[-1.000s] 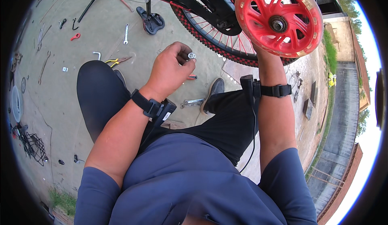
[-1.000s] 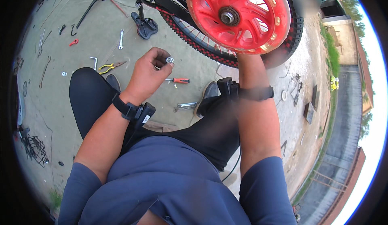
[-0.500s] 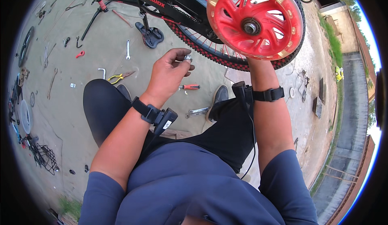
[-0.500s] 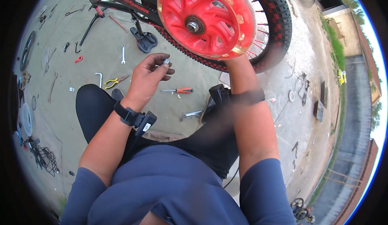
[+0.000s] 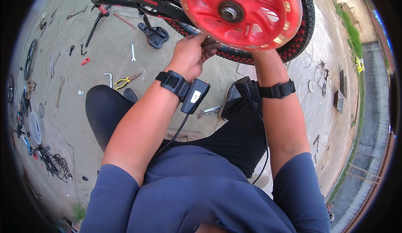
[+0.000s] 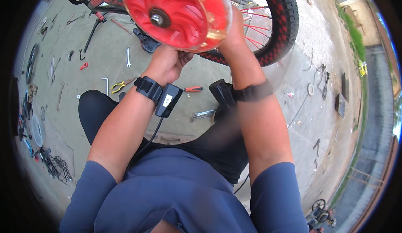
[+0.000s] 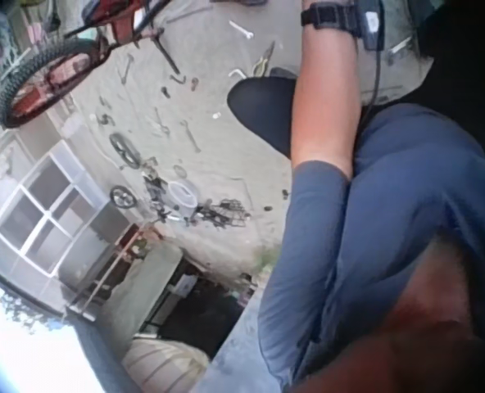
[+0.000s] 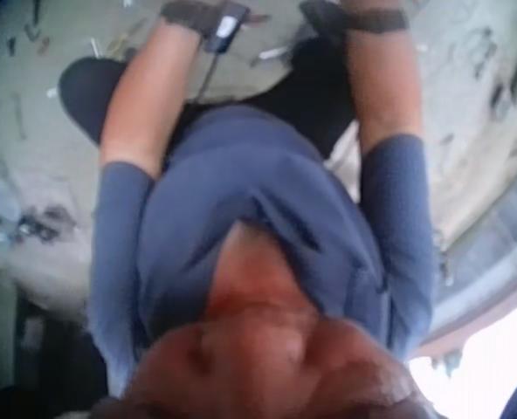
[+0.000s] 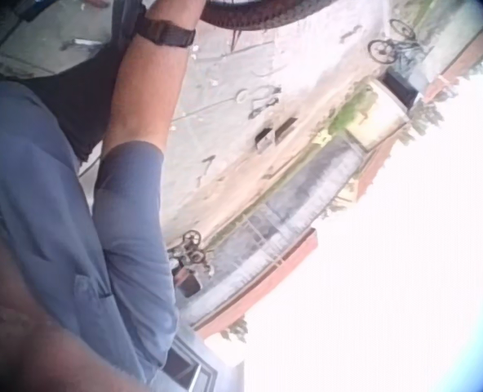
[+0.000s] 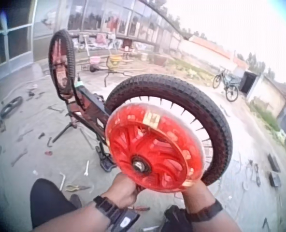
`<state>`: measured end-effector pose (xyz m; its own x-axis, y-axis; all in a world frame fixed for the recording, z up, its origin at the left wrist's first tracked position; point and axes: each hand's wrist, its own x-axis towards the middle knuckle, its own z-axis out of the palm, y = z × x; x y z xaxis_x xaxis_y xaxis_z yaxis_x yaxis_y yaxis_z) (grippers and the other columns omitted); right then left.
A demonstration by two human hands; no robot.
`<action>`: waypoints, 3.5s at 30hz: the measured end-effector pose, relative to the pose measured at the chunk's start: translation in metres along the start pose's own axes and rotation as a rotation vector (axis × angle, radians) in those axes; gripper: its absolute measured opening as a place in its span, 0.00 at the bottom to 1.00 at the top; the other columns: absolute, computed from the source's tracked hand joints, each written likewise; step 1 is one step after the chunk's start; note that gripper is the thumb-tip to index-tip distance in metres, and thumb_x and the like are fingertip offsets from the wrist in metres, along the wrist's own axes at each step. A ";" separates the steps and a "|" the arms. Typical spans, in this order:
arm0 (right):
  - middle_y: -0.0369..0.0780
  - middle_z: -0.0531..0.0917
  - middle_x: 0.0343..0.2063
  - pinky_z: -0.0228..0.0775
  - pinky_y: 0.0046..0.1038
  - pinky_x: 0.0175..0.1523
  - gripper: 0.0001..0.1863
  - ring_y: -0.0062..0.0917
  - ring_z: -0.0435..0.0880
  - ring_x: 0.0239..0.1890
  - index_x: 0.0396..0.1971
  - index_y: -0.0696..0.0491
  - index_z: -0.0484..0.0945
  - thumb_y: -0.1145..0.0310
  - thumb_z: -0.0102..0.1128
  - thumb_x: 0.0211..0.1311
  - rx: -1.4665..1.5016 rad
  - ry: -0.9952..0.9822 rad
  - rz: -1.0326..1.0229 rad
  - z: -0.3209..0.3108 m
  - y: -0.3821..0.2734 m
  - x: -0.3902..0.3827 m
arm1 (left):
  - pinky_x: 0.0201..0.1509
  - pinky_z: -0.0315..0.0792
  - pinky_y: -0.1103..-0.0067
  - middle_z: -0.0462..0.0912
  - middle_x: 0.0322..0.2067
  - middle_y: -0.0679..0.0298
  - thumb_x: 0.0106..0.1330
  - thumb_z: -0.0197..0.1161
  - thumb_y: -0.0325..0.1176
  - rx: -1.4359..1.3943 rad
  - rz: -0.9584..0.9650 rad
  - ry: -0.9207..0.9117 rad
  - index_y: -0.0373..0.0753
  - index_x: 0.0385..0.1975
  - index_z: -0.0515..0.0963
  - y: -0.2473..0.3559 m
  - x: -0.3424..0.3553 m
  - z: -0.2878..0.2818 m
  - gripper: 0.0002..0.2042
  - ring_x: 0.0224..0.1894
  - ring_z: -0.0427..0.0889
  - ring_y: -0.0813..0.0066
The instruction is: The person installs training wheels on a bicycle. They attach the red training wheels to the rear axle, secure them with bolts and nuts, and adjust the positioning to ensure stability.
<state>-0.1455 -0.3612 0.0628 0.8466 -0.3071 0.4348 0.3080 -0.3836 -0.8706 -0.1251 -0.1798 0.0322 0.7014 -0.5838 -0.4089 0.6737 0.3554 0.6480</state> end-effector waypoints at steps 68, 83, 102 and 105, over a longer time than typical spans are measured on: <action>0.47 0.87 0.33 0.80 0.36 0.44 0.18 0.43 0.87 0.39 0.38 0.55 0.82 0.63 0.73 0.49 -0.468 0.121 0.036 0.013 -0.037 0.002 | 0.31 0.67 0.81 0.83 0.32 0.68 0.73 0.60 0.45 0.264 -0.012 0.056 0.44 0.40 0.77 0.003 0.001 0.013 0.11 0.33 0.83 0.76; 0.48 0.87 0.35 0.78 0.34 0.44 0.16 0.40 0.87 0.40 0.39 0.58 0.82 0.68 0.72 0.52 -0.344 0.093 -0.029 0.011 -0.044 -0.004 | 0.21 0.67 0.80 0.84 0.28 0.64 0.70 0.57 0.39 0.663 0.160 0.114 0.37 0.43 0.77 0.005 0.004 0.009 0.12 0.23 0.83 0.74; 0.46 0.87 0.37 0.75 0.28 0.43 0.13 0.26 0.86 0.37 0.45 0.60 0.80 0.71 0.61 0.62 -0.228 0.052 0.326 0.008 -0.053 0.004 | 0.23 0.69 0.79 0.83 0.27 0.62 0.69 0.59 0.39 0.518 0.204 0.102 0.35 0.41 0.77 0.004 0.003 0.013 0.12 0.25 0.82 0.73; 0.47 0.87 0.40 0.76 0.29 0.44 0.14 0.26 0.87 0.40 0.47 0.60 0.79 0.71 0.60 0.62 -0.169 0.047 0.361 0.008 -0.054 0.004 | 0.28 0.74 0.72 0.85 0.27 0.57 0.66 0.61 0.40 0.739 0.391 0.089 0.33 0.38 0.79 -0.003 0.015 0.000 0.14 0.27 0.85 0.68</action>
<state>-0.1555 -0.3347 0.1092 0.8651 -0.4867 0.1214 -0.0845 -0.3800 -0.9211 -0.1167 -0.1894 0.0247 0.8892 -0.4472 -0.0963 0.0739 -0.0674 0.9950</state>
